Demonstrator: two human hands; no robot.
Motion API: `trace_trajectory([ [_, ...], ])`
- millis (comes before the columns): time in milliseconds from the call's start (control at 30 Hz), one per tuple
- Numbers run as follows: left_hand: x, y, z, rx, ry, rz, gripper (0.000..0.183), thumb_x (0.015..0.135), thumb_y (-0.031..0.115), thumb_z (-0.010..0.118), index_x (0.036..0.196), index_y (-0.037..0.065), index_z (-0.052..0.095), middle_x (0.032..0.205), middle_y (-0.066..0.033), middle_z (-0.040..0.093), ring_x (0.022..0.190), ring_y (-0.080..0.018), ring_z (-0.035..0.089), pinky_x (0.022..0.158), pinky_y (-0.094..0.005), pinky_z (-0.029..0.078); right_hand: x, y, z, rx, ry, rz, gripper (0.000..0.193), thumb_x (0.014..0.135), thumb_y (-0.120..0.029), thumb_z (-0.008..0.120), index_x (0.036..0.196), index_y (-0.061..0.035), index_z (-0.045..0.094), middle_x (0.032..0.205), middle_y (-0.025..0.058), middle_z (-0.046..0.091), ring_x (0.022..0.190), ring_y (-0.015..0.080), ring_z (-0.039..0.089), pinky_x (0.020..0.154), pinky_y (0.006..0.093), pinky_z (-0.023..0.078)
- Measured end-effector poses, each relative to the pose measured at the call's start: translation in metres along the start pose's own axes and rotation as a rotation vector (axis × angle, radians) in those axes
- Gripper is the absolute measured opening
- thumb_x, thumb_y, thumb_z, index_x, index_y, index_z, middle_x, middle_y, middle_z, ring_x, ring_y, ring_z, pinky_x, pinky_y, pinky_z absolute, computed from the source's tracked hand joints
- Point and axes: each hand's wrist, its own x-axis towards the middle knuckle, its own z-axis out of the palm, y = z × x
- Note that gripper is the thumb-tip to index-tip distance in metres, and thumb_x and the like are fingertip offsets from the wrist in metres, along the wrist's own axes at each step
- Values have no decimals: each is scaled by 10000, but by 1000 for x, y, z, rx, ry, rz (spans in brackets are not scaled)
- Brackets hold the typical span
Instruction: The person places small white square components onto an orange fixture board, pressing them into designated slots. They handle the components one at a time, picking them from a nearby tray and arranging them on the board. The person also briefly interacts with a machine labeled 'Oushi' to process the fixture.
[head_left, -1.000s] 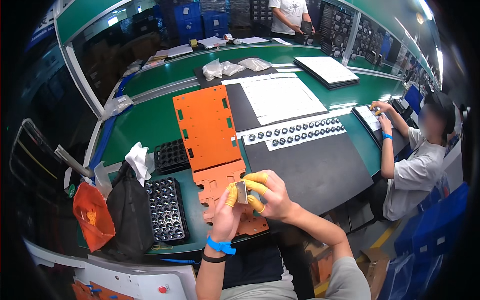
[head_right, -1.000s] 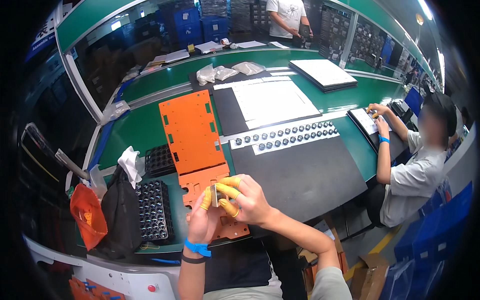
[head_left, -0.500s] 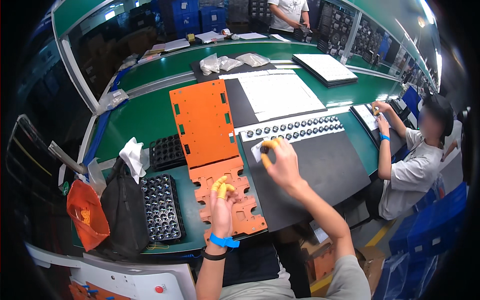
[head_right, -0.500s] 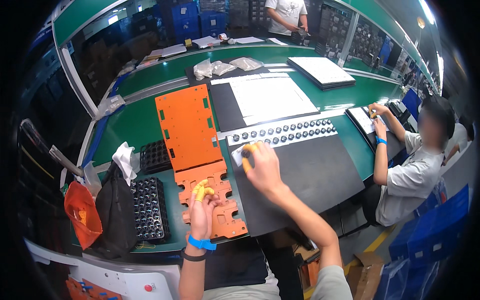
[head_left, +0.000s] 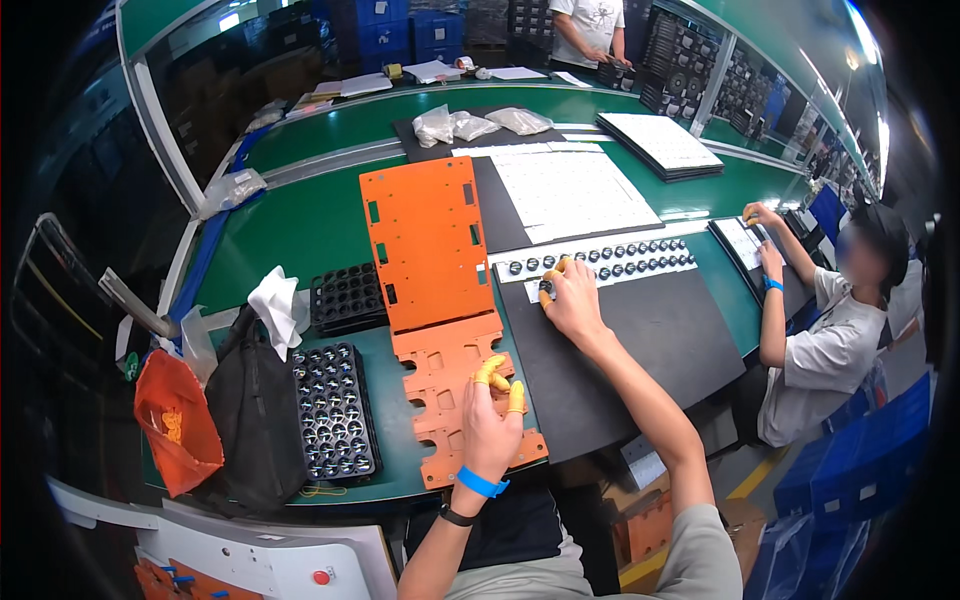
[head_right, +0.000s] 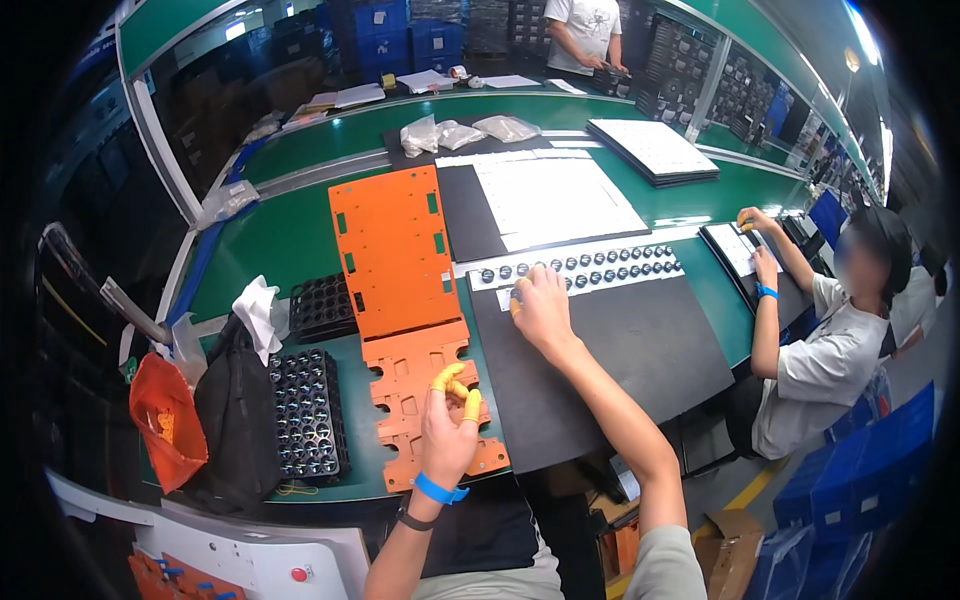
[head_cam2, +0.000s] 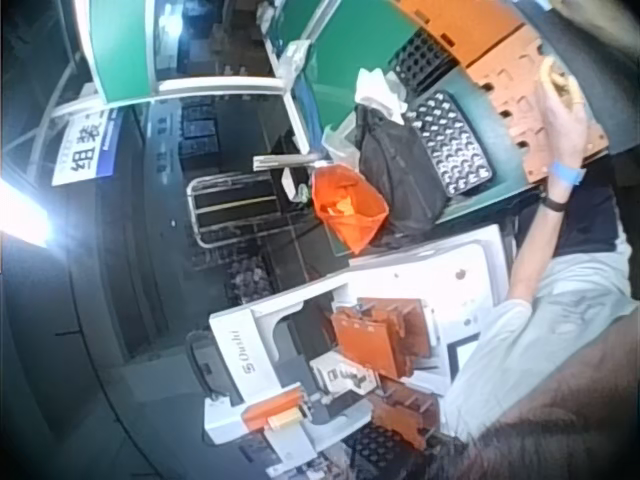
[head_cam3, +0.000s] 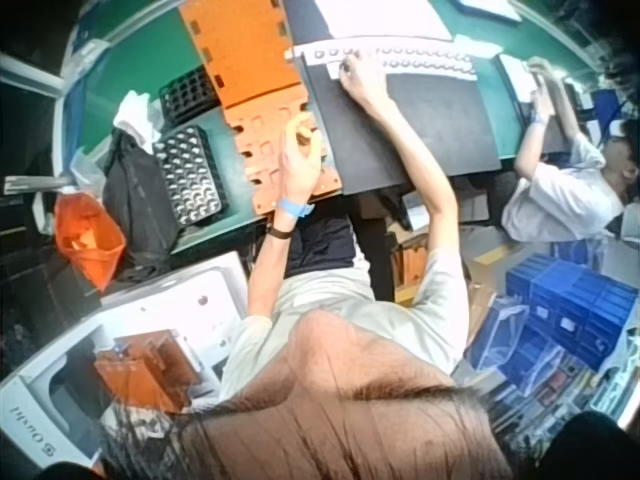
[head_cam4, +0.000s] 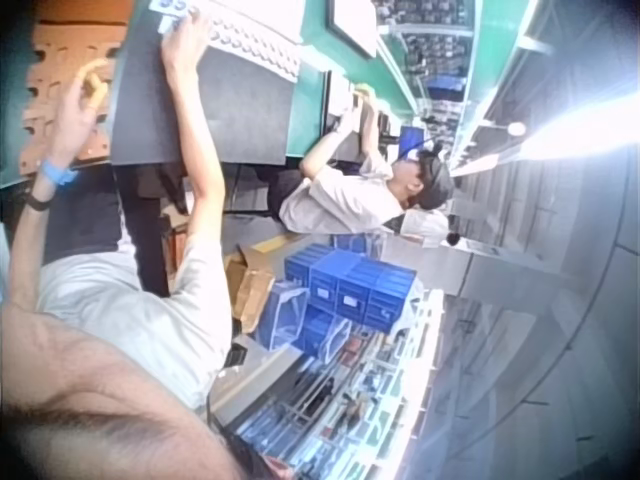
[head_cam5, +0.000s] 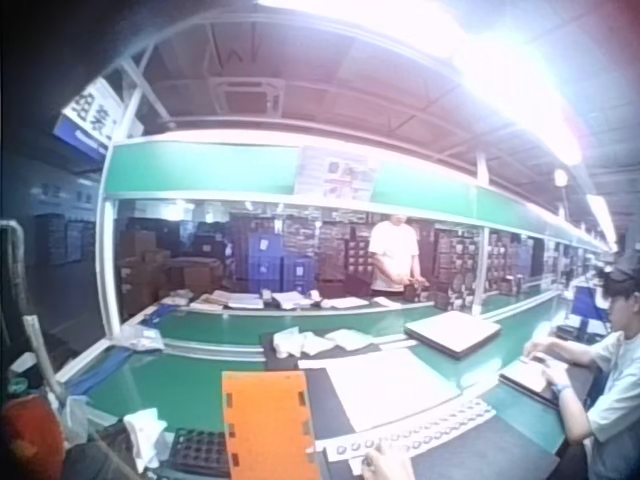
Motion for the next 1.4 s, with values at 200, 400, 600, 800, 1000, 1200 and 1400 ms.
trace_trajectory([
  [200, 0, -1, 1, -59, 22, 0, 463, 928, -33, 597, 1377, 13, 495, 987, -56, 508, 873, -130, 584, 754, -280, 580, 2, 1, -2, -15, -8, 4, 221, 750, -96, 765, 948, -9, 723, 1031, 127, 599, 1040, 305, 538, 948, 430, 417],
  [400, 0, 1, -1, -20, 0, -1, 464, 913, -29, 608, 1367, 35, 536, 993, -69, 504, 851, -134, 592, 736, -278, 594, 3, 4, 2, -7, -14, 9, 218, 757, -110, 768, 946, -12, 722, 1038, 127, 606, 1045, 307, 538, 959, 431, 413],
  [600, 0, 7, -2, 39, 10, 3, 404, 902, 19, 635, 1304, 32, 596, 987, -100, 527, 877, -202, 579, 780, -324, 552, 5, 5, 1, -28, -4, -21, 232, 760, -138, 777, 946, -11, 719, 1030, 129, 616, 1038, 308, 542, 972, 440, 408],
  [800, -2, 15, -6, 89, 13, 38, 308, 888, 75, 670, 1192, 27, 662, 974, -127, 556, 920, -297, 557, 855, -398, 475, 8, 4, -5, -59, 47, 4, 486, 710, -328, 856, 1050, -4, 730, 1066, 137, 631, 1066, 313, 547, 1035, 453, 375],
  [1000, -2, 16, -7, 127, 4, 66, 264, 869, 25, 663, 1132, 12, 680, 1001, -134, 571, 928, -293, 574, 843, -383, 493, 21, 3, 1, -12, 140, -3, 544, 780, -328, 821, 1180, 2, 659, 1127, 170, 614, 1086, 344, 546, 1039, 489, 368],
  [1200, -1, 21, -6, 160, -26, 77, 251, 868, 48, 667, 1116, 17, 689, 1006, -141, 581, 972, -326, 548, 878, -401, 471, 54, 24, 44, -62, 153, 82, 462, 925, -289, 651, 1256, 25, 574, 1184, 210, 594, 1171, 383, 534, 1139, 600, 269],
  [1400, -1, 19, -8, 224, -34, 99, 239, 863, 61, 667, 1097, 29, 701, 1006, -137, 596, 978, -337, 531, 888, -423, 453, 107, 15, 75, -95, -303, 418, 618, 987, -418, 496, 1373, 65, 472, 1361, 294, 510, 1339, 432, 423, 1169, 645, 185],
])
